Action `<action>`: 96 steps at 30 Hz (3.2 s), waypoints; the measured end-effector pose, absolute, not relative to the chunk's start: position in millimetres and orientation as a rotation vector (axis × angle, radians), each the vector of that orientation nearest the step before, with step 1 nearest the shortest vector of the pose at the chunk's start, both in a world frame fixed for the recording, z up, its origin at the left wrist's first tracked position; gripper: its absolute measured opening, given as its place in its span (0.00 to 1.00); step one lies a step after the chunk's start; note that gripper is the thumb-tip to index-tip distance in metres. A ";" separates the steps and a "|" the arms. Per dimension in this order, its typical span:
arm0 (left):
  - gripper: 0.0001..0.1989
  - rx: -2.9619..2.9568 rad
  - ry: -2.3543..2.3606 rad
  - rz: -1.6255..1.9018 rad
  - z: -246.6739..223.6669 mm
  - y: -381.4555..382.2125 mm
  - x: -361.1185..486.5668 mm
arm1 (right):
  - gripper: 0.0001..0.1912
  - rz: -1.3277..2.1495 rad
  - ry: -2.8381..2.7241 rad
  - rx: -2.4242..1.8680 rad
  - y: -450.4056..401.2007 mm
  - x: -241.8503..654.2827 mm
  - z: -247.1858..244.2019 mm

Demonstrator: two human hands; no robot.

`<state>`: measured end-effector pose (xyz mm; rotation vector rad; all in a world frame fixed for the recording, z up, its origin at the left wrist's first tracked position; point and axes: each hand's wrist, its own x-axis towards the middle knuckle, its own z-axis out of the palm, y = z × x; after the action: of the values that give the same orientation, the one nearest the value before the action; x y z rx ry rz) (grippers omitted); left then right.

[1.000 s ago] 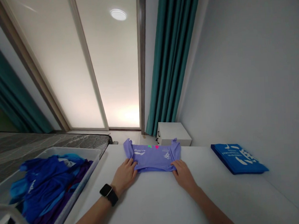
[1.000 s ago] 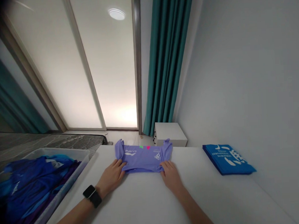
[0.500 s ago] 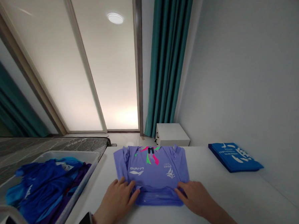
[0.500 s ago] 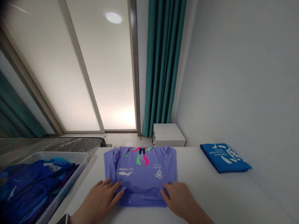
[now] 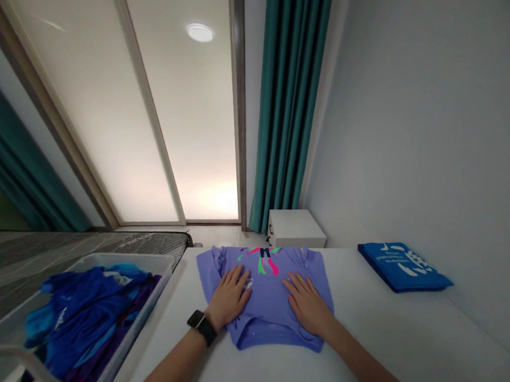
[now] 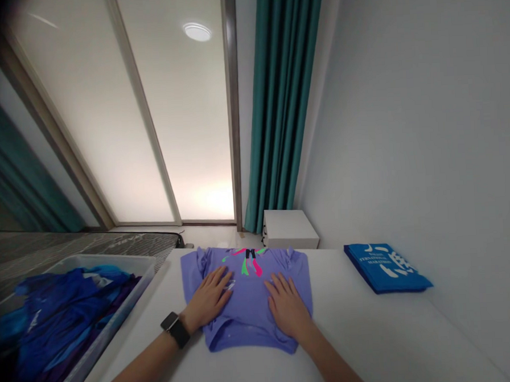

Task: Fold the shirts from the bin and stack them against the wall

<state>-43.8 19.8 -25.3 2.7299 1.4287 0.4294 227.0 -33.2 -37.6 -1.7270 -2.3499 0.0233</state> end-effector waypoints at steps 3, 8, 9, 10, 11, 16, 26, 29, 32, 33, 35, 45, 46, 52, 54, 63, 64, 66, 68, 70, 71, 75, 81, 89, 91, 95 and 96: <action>0.24 2.687 1.397 0.490 -24.9 24.0 -26.8 | 0.27 0.033 -2.267 -1.946 -43.3 253.8 -38.1; 0.26 2.622 1.520 0.361 -25.5 22.2 -2.3 | 0.28 -0.009 -2.102 -2.166 -55.5 283.1 -40.7; 0.27 2.615 1.550 0.334 -25.4 19.6 -1.3 | 0.28 -0.020 -2.089 -2.171 -56.4 283.4 -41.7; 0.27 2.610 1.574 0.314 -25.0 16.5 -2.1 | 0.29 -0.032 -2.085 -2.164 -56.7 281.7 -42.3; 0.28 2.603 1.597 0.299 -24.4 12.9 -4.6 | 0.29 -0.038 -2.094 -2.145 -56.5 278.4 -42.2; 0.29 2.532 1.742 0.249 -21.0 -4.4 -38.6 | 0.30 0.075 -2.295 -1.906 -51.4 244.5 -33.1; 0.29 2.571 1.787 0.279 -19.6 -8.1 -84.1 | 0.29 0.222 -2.474 -1.688 -32.7 197.8 -21.4; 0.28 2.730 1.540 0.346 -19.2 -15.7 -79.3 | 0.30 0.220 -2.462 -1.704 -39.2 204.6 -21.5; 0.27 2.763 1.434 0.340 -19.5 -32.2 -76.8 | 0.30 0.200 -2.426 -1.744 -59.9 211.4 -26.1; 0.27 2.766 1.414 0.324 -19.3 -38.8 -76.7 | 0.30 0.194 -2.410 -1.768 -68.8 213.0 -28.6; 0.28 2.776 1.368 0.294 -18.4 -51.6 -77.4 | 0.31 0.187 -2.395 -1.792 -86.4 215.7 -34.0; 0.28 2.790 1.581 0.480 -9.2 -21.6 -85.6 | 0.28 0.235 -2.379 -1.785 -89.8 215.0 -19.0; 0.28 2.807 1.603 0.492 -9.5 -14.1 -86.4 | 0.27 0.231 -2.380 -1.777 -84.1 212.7 -17.9; 0.28 2.698 1.820 0.403 -22.0 1.9 -102.2 | 0.28 0.118 -2.383 -1.864 -58.3 222.1 -34.0; 0.26 2.600 1.938 0.351 -23.6 -0.8 -110.5 | 0.29 0.088 -2.381 -1.910 -55.2 236.4 -39.9; 0.12 2.474 2.011 0.207 11.3 -13.5 -117.0 | 0.29 0.006 -2.456 -1.739 -74.9 268.8 -55.0; 0.11 2.460 1.984 0.197 14.3 -14.2 -117.1 | 0.29 0.007 -2.456 -1.724 -77.2 268.7 -55.8; 0.09 2.438 1.921 0.194 17.7 -15.6 -118.2 | 0.28 0.013 -2.430 -1.717 -78.2 265.7 -55.1; 0.07 2.433 1.870 0.196 18.3 -16.5 -119.6 | 0.25 0.015 -2.374 -1.735 -72.7 255.8 -50.0; 0.07 2.431 1.849 0.196 17.4 -17.0 -120.3 | 0.22 0.014 -2.328 -1.721 -60.1 235.6 -40.8; 0.06 2.425 1.846 0.196 16.8 -16.9 -120.5 | 0.22 0.019 -2.342 -1.667 -51.5 221.4 -35.2; 0.06 2.371 1.835 0.210 15.1 -14.8 -122.5 | 0.24 0.097 -2.445 -1.470 -9.5 150.9 -16.6; 0.06 2.152 1.866 0.449 13.4 -9.1 -129.9 | 0.26 0.122 -2.447 -1.481 34.5 89.9 -25.2; 0.15 2.017 1.788 0.442 9.7 -6.8 -125.9 | 0.23 0.166 -2.340 -1.421 24.7 107.1 -38.9; 0.15 2.093 1.925 0.230 11.5 -6.7 -128.9 | 0.23 0.192 -2.313 -1.381 19.2 121.6 -41.6; 0.15 2.193 2.039 -0.082 17.9 -9.0 -136.3 | 0.23 0.080 -2.254 -1.450 6.7 178.6 -54.7; 0.15 2.207 2.045 -0.109 19.5 -9.7 -137.1 | 0.23 0.025 -2.237 -1.507 2.6 198.2 -58.8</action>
<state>-137.1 -9.7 19.5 2.2070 2.0450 -0.1088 198.2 2.6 -58.8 -1.5072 -2.2367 0.0246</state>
